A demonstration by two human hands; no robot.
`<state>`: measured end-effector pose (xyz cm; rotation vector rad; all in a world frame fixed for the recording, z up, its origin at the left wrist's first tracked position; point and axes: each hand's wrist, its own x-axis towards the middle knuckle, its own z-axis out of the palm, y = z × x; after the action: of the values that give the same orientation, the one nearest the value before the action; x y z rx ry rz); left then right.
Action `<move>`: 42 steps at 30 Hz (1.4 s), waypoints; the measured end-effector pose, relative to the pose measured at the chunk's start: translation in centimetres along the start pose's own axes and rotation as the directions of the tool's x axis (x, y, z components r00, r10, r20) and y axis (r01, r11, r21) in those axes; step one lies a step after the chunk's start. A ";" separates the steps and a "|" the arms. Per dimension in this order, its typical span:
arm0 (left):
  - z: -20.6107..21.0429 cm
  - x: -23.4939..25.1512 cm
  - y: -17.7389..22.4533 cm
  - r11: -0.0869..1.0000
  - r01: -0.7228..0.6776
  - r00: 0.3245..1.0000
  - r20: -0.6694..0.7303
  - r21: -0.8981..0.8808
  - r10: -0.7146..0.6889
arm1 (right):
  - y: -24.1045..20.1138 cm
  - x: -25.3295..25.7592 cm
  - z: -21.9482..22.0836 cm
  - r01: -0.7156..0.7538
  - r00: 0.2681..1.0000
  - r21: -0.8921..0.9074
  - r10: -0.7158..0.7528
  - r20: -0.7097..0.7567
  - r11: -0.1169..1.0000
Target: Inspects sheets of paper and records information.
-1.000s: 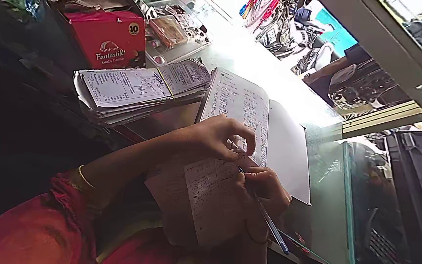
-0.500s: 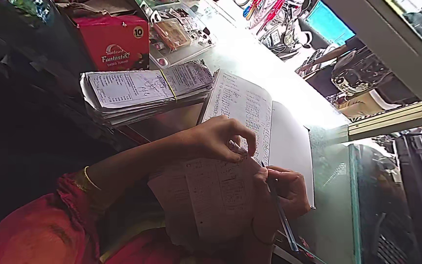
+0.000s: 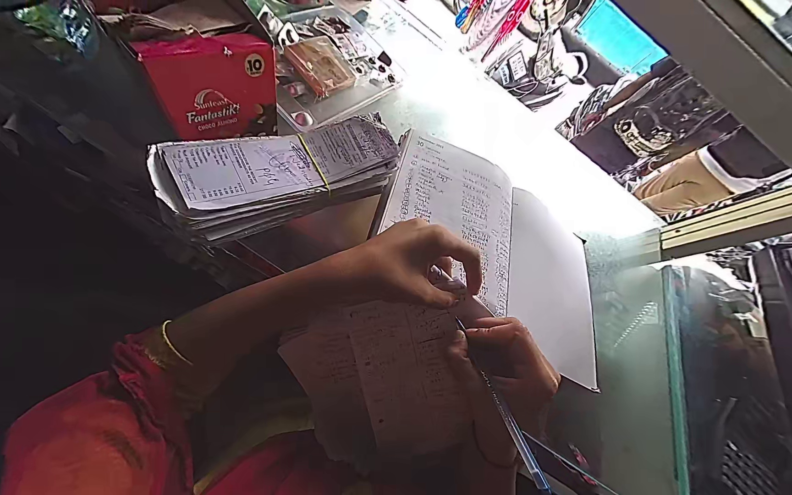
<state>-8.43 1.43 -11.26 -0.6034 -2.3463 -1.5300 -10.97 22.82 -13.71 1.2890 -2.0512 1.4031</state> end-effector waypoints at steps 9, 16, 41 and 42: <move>-0.1 0.1 -0.1 1.000 0.002 1.000 0.015 -0.002 -0.002 | 0.3 0.0 0.1 0.022 1.000 -0.027 -0.022 0.003 0.999; -0.2 0.1 -0.1 1.000 0.021 0.999 0.032 -0.011 -0.021 | 0.2 0.0 0.4 0.024 1.000 -0.067 -0.025 -0.018 0.997; -0.4 0.2 0.3 0.996 0.086 0.995 0.058 -0.032 -0.084 | 0.3 -0.2 0.6 -0.005 0.996 -0.055 0.000 -0.091 0.998; -0.4 0.1 0.3 0.996 0.088 0.994 0.060 -0.032 -0.086 | 0.3 -0.1 0.6 -0.008 0.995 -0.062 0.002 -0.095 0.998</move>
<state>-8.43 1.18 -10.82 -0.5680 -2.4235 -1.6149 -11.01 22.39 -14.26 1.1702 -2.0195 1.3643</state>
